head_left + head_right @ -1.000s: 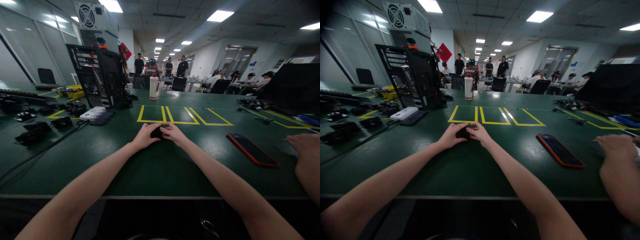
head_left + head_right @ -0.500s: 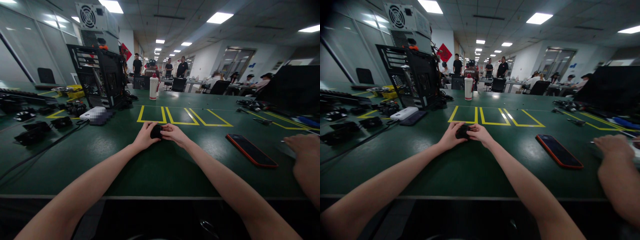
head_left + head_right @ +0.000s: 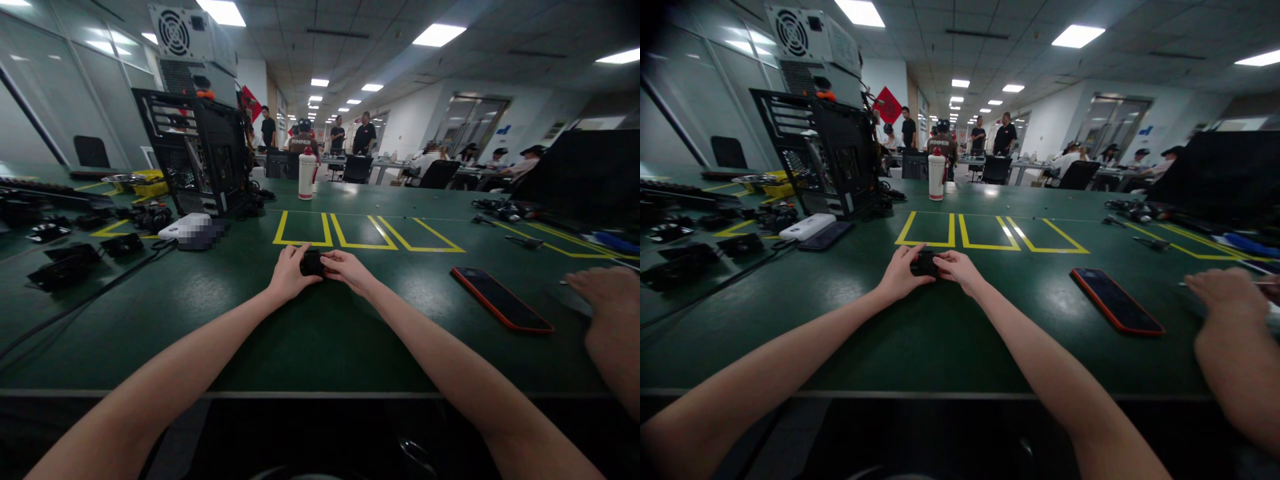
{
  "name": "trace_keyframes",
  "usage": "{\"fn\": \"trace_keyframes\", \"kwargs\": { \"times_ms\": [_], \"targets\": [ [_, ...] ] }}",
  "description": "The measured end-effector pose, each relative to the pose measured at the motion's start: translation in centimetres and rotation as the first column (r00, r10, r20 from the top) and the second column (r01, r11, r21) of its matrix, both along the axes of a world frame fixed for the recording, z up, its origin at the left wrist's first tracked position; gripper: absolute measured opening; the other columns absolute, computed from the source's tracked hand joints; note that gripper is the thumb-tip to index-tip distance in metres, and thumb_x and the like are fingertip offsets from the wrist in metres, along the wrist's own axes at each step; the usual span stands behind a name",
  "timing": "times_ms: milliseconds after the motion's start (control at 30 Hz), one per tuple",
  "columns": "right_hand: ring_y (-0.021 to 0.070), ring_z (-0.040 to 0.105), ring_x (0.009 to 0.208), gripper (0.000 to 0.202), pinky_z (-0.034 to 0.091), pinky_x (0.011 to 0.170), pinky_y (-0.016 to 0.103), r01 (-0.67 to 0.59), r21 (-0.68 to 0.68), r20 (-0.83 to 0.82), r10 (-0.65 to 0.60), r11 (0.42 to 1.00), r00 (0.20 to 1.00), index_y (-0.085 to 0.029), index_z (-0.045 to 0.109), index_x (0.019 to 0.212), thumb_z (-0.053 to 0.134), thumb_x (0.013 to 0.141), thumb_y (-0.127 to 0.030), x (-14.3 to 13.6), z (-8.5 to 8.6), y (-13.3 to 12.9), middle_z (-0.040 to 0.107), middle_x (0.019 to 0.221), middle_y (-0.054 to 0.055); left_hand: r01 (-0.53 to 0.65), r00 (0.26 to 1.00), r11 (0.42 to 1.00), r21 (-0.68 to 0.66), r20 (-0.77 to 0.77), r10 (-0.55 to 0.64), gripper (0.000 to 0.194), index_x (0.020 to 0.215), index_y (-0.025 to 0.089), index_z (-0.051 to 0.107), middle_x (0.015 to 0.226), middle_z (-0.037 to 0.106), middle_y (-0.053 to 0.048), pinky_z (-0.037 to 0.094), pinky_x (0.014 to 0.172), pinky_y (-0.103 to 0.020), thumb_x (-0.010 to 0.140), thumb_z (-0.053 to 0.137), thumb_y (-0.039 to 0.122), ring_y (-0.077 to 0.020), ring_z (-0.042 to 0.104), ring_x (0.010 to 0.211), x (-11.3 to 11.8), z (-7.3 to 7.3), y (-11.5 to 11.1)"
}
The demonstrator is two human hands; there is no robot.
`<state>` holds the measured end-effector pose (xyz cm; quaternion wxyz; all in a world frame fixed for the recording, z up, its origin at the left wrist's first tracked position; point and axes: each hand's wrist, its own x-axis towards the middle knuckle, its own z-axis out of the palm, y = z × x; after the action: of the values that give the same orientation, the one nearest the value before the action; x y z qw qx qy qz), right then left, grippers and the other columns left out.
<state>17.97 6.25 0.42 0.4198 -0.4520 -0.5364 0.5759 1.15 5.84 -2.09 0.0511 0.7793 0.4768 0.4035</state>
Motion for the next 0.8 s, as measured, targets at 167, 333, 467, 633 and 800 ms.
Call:
{"fn": "trace_keyframes", "kwargs": {
  "times_ms": [167,333,467,633,800],
  "targets": [
    [0.0114,0.057,0.082,0.014,0.048,0.081,0.03,0.0,0.003,-0.004,0.0,1.0,1.0,-0.017,0.057,0.084,0.062,0.072,-0.023,-0.09,-0.05,0.0,0.059,0.087,0.002,0.073,0.997,0.997,-0.001,0.014,-0.073,0.077,0.128,0.021,0.036,0.097,0.042,-0.006,0.047,0.081,-0.04,0.061,0.071,0.034,-0.0225,0.047,0.092,-0.05,-0.1,0.0],
    [0.012,0.058,0.085,0.015,0.048,0.082,0.031,-0.006,0.009,-0.01,0.006,1.0,1.0,-0.018,0.057,0.084,0.063,0.072,-0.024,-0.07,-0.3,0.05,0.059,0.089,0.002,0.159,0.987,0.987,0.01,-0.017,-0.159,0.076,0.131,0.029,0.029,0.099,0.038,-0.004,0.048,0.081,-0.038,0.065,0.067,0.026,-0.0188,0.047,0.088,-0.05,0.06,-0.32],
    [0.0127,0.059,0.084,0.022,0.049,0.078,0.031,-0.006,0.071,0.026,0.004,0.997,1.0,-0.02,0.055,0.091,0.063,0.071,-0.027,-0.16,-0.45,-0.07,0.059,0.086,0.001,0.164,0.985,0.986,0.02,-0.049,-0.163,0.069,0.127,0.029,0.037,0.097,0.038,-0.004,0.048,0.08,-0.038,0.065,0.068,0.027,-0.0184,0.047,0.086,-0.13,0.31,-0.34],
    [0.0109,0.059,0.071,0.019,0.05,0.074,0.032,0.01,0.15,0.078,-0.022,0.989,0.997,-0.02,0.055,0.091,0.059,0.075,-0.027,-0.17,-0.46,-0.09,0.059,0.074,0.0,0.172,0.985,0.984,0.037,-0.038,-0.17,0.064,0.123,0.028,0.042,0.096,0.04,-0.003,0.048,0.08,-0.036,0.065,0.07,0.027,-0.0175,0.047,0.086,-0.25,0.38,-0.04],
    [0.0116,0.06,0.077,0.024,0.049,0.08,0.032,-0.085,0.063,0.052,0.082,0.994,0.995,-0.019,0.056,0.093,0.064,0.07,-0.019,0.45,-0.17,0.09,0.061,0.083,0.002,0.172,0.985,0.985,0.034,-0.035,-0.171,0.064,0.122,0.028,0.042,0.096,0.041,-0.003,0.048,0.079,-0.036,0.064,0.07,0.027,-0.017,0.048,0.085,-0.3,0.4,-0.04]
  ]
}}
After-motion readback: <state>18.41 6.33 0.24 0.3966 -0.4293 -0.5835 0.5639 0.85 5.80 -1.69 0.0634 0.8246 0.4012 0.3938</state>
